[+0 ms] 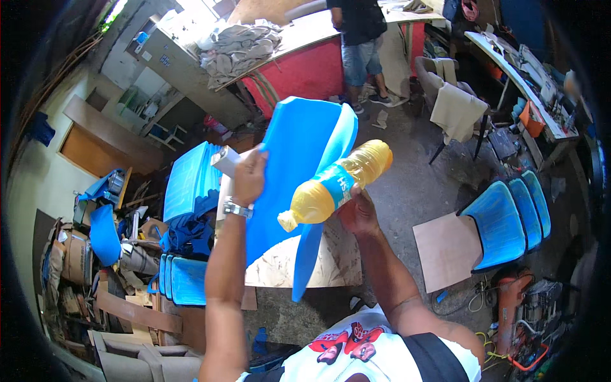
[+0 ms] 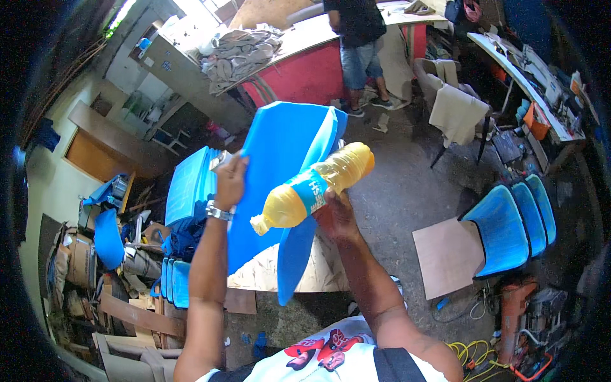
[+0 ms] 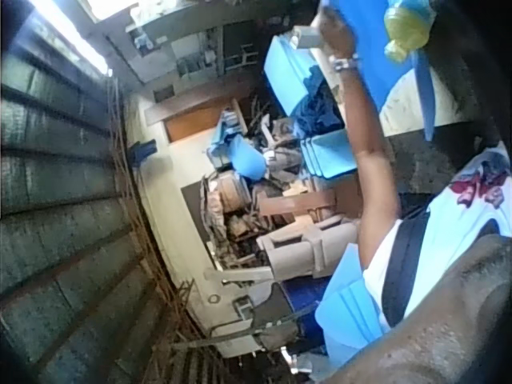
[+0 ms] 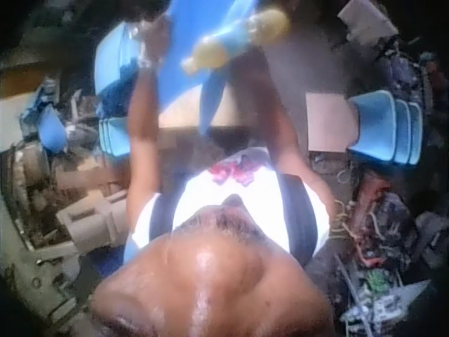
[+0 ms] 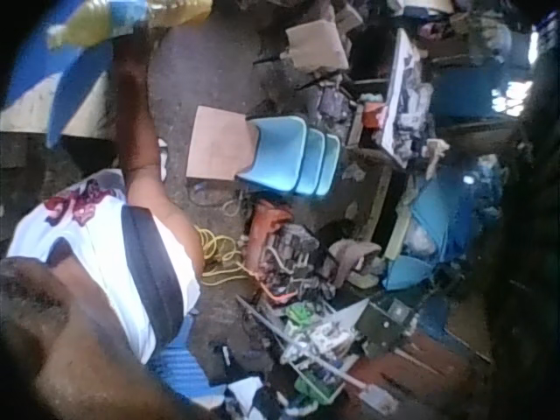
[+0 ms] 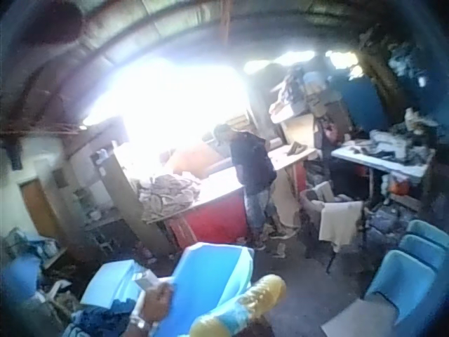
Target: The recorder applies adhesive to blue foam padding and attaches it to chair components in a furniture workshop.
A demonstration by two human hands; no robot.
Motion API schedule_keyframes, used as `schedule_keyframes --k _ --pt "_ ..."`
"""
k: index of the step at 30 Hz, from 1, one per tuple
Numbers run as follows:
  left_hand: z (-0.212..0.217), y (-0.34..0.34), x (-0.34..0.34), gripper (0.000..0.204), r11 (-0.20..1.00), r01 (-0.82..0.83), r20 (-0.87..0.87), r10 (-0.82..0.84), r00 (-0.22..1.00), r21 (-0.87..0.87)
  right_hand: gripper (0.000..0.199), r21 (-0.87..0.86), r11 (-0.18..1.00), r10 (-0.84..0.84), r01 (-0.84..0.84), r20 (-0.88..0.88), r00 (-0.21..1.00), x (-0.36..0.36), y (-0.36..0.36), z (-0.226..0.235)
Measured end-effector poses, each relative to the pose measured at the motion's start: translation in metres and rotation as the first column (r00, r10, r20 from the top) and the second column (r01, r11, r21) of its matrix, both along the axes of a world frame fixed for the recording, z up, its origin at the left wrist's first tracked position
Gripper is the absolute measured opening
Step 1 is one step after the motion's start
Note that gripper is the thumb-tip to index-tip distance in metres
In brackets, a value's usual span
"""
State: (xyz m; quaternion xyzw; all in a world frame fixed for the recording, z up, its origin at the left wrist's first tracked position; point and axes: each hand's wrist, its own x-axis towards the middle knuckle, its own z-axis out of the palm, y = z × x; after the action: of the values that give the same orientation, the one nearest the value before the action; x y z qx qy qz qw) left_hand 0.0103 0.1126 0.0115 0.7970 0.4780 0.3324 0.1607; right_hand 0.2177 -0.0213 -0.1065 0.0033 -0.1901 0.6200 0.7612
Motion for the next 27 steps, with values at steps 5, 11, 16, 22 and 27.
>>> schedule_keyframes --k 5,11,16,22,27 --pt "-0.036 -0.024 0.028 0.030 0.989 0.128 0.207 -0.110 0.972 -0.079 0.069 0.017 0.995 0.096 -0.097 0.037 0.995 -0.016 0.007 0.008" --pt "-0.058 -0.017 0.019 0.033 0.895 0.229 0.402 -0.062 0.914 -0.382 0.072 0.048 0.990 0.129 -0.131 0.029 0.991 -0.028 0.013 0.011" --pt "-0.036 -0.026 0.024 0.048 0.752 0.508 0.612 -0.179 0.771 -0.420 0.075 0.077 0.986 0.147 -0.145 -0.024 0.989 -0.023 0.016 0.006" --pt "-0.011 -0.043 0.007 0.054 0.727 0.447 0.450 -0.211 0.867 -0.520 0.078 0.139 0.976 0.188 -0.169 -0.132 0.973 -0.029 0.017 0.006" --pt "0.011 -0.065 -0.003 0.079 0.836 0.322 0.097 -0.312 0.945 -0.444 0.074 0.241 0.945 0.272 -0.222 -0.200 0.941 -0.039 0.027 0.004"
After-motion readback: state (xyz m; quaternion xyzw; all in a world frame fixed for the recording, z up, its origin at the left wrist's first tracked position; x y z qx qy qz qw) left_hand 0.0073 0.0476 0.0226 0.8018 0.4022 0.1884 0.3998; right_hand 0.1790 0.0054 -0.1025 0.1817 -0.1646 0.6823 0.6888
